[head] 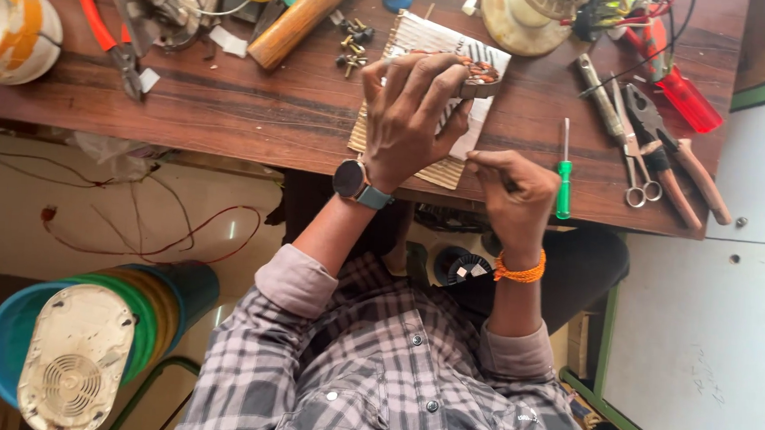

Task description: The person works on an electric motor stator at a workbench, holding the wound copper coil assembly and using a screwdriver to pry and adjust components on it. They turn the assembly over and continue working around its parts by hand and with the screwdriver.

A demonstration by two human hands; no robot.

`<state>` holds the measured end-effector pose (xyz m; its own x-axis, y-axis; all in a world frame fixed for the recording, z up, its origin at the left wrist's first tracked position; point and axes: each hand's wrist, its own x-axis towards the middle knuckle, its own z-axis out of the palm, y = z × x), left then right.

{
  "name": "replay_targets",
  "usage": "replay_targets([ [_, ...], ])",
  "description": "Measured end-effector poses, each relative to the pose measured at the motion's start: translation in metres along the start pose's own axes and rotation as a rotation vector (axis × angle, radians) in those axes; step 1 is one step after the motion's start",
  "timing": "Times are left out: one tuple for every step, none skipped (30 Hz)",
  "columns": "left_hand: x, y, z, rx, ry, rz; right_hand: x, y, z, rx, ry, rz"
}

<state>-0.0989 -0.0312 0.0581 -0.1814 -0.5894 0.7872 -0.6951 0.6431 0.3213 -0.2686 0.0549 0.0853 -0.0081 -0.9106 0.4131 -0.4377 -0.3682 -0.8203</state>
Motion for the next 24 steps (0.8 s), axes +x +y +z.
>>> replay_targets([
  [0.001,0.0,-0.003,-0.019,0.005,-0.003,0.002,-0.002,-0.001,0.005,0.012,0.011],
  [0.002,0.002,-0.006,-0.024,-0.007,0.002,0.004,-0.003,-0.001,0.025,0.018,0.012],
  [0.003,0.004,-0.009,-0.031,-0.017,0.008,0.007,-0.004,-0.002,0.044,0.026,0.014],
  [0.003,0.005,-0.011,-0.04,-0.027,0.014,0.011,-0.005,-0.003,0.06,0.034,0.016],
  [0.004,0.007,-0.013,-0.049,-0.023,0.011,0.014,-0.005,-0.004,0.05,0.035,-0.003],
  [0.005,0.007,-0.014,-0.059,-0.016,0.009,0.018,-0.006,-0.006,0.039,0.035,-0.023],
  [0.006,0.008,-0.015,-0.07,-0.011,0.006,0.023,-0.006,-0.007,0.028,0.036,-0.041],
  [0.006,0.007,-0.015,-0.071,-0.01,0.003,0.028,-0.005,-0.008,0.007,0.046,-0.05],
  [0.006,0.006,-0.015,-0.074,-0.009,0.0,0.035,-0.004,-0.009,-0.014,0.056,-0.057],
  [0.006,0.005,-0.015,-0.078,-0.008,-0.003,0.042,-0.002,-0.009,-0.037,0.066,-0.065],
  [0.006,0.005,-0.015,-0.082,-0.01,-0.011,0.049,-0.002,-0.01,-0.034,0.07,-0.095],
  [0.005,0.004,-0.015,-0.085,-0.011,-0.02,0.056,-0.001,-0.011,-0.031,0.072,-0.125],
  [0.004,0.004,-0.016,-0.087,-0.013,-0.029,0.061,-0.001,-0.011,-0.027,0.073,-0.155],
  [0.004,0.003,-0.016,-0.09,-0.015,-0.036,0.066,-0.001,-0.01,-0.029,0.055,-0.167],
  [0.004,0.004,-0.017,-0.094,-0.016,-0.042,0.07,-0.002,-0.01,-0.032,0.038,-0.18],
  [0.004,0.004,-0.017,-0.099,-0.017,-0.048,0.074,-0.002,-0.01,-0.036,0.02,-0.194],
  [0.006,0.005,-0.016,-0.111,-0.023,-0.049,0.077,-0.003,-0.01,-0.038,0.001,-0.231],
  [0.008,0.007,-0.016,-0.124,-0.03,-0.05,0.08,-0.004,-0.009,-0.04,-0.018,-0.268],
  [0.009,0.007,-0.017,-0.136,-0.037,-0.052,0.083,-0.004,-0.008,-0.042,-0.039,-0.304],
  [0.01,0.009,-0.019,-0.131,-0.045,-0.06,0.087,-0.004,-0.008,-0.09,-0.034,-0.263],
  [0.01,0.01,-0.021,-0.127,-0.054,-0.068,0.092,-0.004,-0.008,-0.138,-0.03,-0.222],
  [0.011,0.011,-0.023,-0.123,-0.064,-0.073,0.095,-0.003,-0.008,-0.186,-0.023,-0.179],
  [0.012,0.011,-0.025,-0.136,-0.065,-0.075,0.096,-0.004,-0.009,-0.169,-0.019,-0.212],
  [0.014,0.01,-0.026,-0.15,-0.066,-0.078,0.095,-0.004,-0.012,-0.152,-0.017,-0.245],
])
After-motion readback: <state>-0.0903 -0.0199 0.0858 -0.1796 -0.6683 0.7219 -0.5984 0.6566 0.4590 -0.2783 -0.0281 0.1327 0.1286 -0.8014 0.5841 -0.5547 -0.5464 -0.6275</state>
